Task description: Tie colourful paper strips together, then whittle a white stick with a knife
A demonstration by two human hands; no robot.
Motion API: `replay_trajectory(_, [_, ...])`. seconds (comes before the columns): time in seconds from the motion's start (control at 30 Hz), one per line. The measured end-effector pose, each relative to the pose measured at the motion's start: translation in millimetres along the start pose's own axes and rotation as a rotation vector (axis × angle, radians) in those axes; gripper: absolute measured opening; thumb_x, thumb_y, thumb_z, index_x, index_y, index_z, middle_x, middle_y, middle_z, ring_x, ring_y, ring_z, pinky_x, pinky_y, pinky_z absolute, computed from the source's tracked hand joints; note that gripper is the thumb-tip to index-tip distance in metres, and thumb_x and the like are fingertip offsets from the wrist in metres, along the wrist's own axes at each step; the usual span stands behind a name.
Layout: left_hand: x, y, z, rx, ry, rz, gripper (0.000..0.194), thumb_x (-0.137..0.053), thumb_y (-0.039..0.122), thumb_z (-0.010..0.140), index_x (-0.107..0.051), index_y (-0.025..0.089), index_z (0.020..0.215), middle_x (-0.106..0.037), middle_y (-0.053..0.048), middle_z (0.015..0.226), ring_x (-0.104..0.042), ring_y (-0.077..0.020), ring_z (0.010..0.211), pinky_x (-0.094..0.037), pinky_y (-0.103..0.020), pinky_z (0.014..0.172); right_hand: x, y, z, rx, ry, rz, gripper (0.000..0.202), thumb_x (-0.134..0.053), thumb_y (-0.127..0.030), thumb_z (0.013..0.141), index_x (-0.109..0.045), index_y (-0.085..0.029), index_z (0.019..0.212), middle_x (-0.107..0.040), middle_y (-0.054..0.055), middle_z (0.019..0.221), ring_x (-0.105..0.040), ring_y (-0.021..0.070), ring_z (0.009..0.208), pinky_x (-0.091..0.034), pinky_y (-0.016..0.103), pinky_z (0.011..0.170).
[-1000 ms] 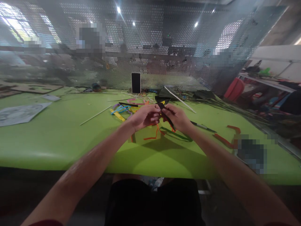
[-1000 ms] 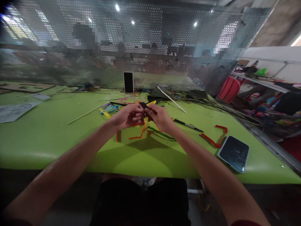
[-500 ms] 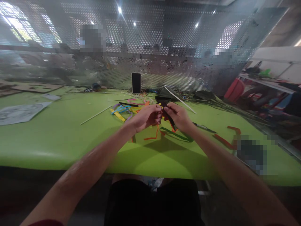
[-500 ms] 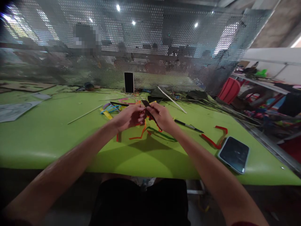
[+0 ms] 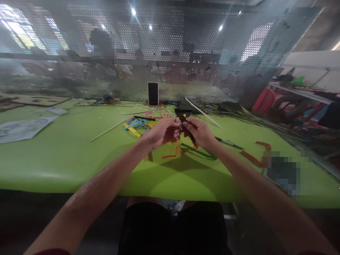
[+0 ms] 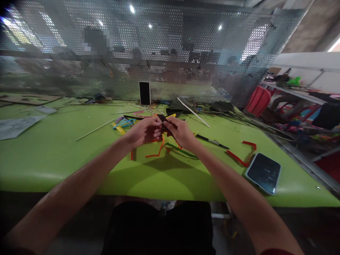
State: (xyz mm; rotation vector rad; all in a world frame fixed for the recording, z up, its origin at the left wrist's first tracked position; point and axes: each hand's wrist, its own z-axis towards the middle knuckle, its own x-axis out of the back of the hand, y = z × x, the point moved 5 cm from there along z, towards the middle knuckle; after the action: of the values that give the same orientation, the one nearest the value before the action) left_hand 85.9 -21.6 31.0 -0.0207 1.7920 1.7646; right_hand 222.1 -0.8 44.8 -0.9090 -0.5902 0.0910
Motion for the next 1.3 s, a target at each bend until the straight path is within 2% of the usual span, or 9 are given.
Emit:
replay_trajectory(0.37, [1.1, -0.5, 1.3, -0.009, -0.001, 0.027, 0.013, -0.057, 0.013, 0.081, -0.051, 0.016, 0.069, -0.046, 0.002, 0.060, -0.046, -0.0099, 0.051, -0.043, -0.022, 0.053, -3.8, 1.8, -1.7, -0.029, -0.038, 0.034, 0.033, -0.054, -0.052, 0.095, -0.052, -0.022, 0.083, -0.055, -0.001, 0.074, -0.055, 0.0125, 0.065, -0.045, 0.028, 0.063])
replay_trajectory(0.57, [-0.4, -2.0, 1.8, 0.029, 0.043, 0.060, 0.016, -0.059, 0.019, 0.083, -0.051, 0.017, 0.069, -0.049, 0.002, 0.061, -0.048, -0.0101, 0.051, -0.044, -0.024, 0.053, -0.6, 1.6, -0.2, -0.014, 0.003, 0.035, 0.033, -0.054, -0.052, 0.095, -0.054, -0.021, 0.084, -0.055, -0.001, 0.073, -0.054, 0.0127, 0.064, -0.044, 0.028, 0.063])
replay_trajectory(0.7, [0.5, -3.1, 2.5, 0.039, 0.028, 0.059, 0.016, -0.060, 0.022, 0.082, -0.052, 0.017, 0.069, -0.050, 0.002, 0.062, -0.048, -0.0097, 0.051, -0.044, -0.024, 0.054, 3.4, 0.0, 1.0, -0.011, 0.035, 0.035, 0.034, -0.054, -0.052, 0.095, -0.054, -0.021, 0.082, -0.056, -0.001, 0.071, -0.054, 0.0123, 0.063, -0.044, 0.027, 0.062])
replay_trajectory(0.93, [-0.9, -0.7, 0.5, 0.005, 0.029, 0.046, 0.009, -0.059, 0.015, 0.081, -0.052, 0.017, 0.075, -0.050, 0.002, 0.062, -0.049, -0.0094, 0.052, -0.042, -0.021, 0.053, 4.5, -2.6, 2.0, 0.012, 0.049, 0.031, 0.035, -0.055, -0.053, 0.094, -0.051, -0.022, 0.078, -0.053, -0.001, 0.070, -0.054, 0.0125, 0.062, -0.044, 0.028, 0.061])
replay_trajectory(1.3, [-3.3, 3.8, -0.4, -0.048, 0.012, 0.046, 0.014, -0.055, 0.009, 0.081, -0.051, 0.016, 0.071, -0.045, 0.004, 0.058, -0.045, -0.0079, 0.048, -0.040, -0.019, 0.050, 3.6, -1.9, 1.1, -0.002, 0.046, -0.008, 0.037, -0.054, -0.056, 0.094, -0.054, -0.021, 0.080, -0.055, -0.001, 0.071, -0.051, 0.0129, 0.064, -0.043, 0.028, 0.062])
